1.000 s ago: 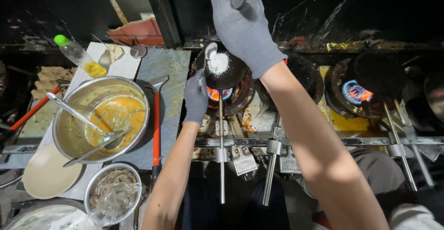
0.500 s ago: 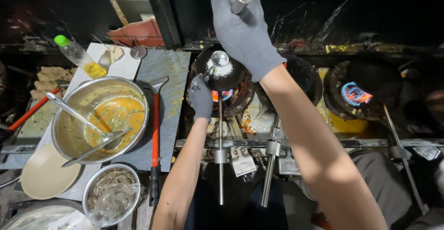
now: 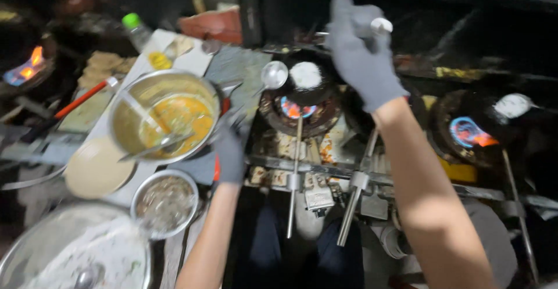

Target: Preparing and cooking Vietnamese savory pancakes on small gas burners.

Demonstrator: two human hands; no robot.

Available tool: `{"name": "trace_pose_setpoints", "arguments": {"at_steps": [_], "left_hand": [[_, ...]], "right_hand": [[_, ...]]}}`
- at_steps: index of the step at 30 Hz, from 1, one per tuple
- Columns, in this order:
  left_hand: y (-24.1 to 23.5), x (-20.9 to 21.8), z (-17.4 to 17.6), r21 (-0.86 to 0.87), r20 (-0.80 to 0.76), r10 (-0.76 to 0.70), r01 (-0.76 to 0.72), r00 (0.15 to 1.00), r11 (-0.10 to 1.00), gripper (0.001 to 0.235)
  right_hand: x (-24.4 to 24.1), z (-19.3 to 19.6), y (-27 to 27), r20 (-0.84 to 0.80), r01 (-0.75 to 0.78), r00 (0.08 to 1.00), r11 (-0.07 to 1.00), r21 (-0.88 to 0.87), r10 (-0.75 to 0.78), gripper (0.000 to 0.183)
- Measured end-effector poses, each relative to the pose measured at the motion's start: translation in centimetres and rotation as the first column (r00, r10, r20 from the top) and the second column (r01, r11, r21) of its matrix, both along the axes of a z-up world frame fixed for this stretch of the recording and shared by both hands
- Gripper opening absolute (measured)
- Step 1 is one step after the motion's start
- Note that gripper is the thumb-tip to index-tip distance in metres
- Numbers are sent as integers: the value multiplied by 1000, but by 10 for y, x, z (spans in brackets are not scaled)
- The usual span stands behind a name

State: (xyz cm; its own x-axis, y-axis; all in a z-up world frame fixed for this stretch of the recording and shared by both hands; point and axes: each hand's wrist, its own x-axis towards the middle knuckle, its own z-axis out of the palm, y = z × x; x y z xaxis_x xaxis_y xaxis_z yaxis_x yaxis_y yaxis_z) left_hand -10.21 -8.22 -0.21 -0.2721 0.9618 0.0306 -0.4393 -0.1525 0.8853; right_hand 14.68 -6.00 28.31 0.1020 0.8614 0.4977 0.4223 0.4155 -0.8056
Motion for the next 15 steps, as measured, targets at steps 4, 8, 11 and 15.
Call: {"name": "trace_pose_setpoints", "arguments": {"at_steps": [4,8,11,15], "left_hand": [[-184,-125,58,11,-775,216,-328,594,945,44],[-322,-206,74,69,-691,450,-568,565,820,40],[-389,-260,24,-15,-652,475,-637,590,770,43],[-420,-262,-33,-221,-686,318,-604,654,766,35]], "right_hand": [[3,-17,-52,198,-24,980,999,44,15,53],[33,-92,-67,619,-129,779,942,311,-97,21],[39,-135,-83,729,-134,667,937,322,-155,10],[35,-183,-115,753,-99,634,947,305,-176,8]]}}
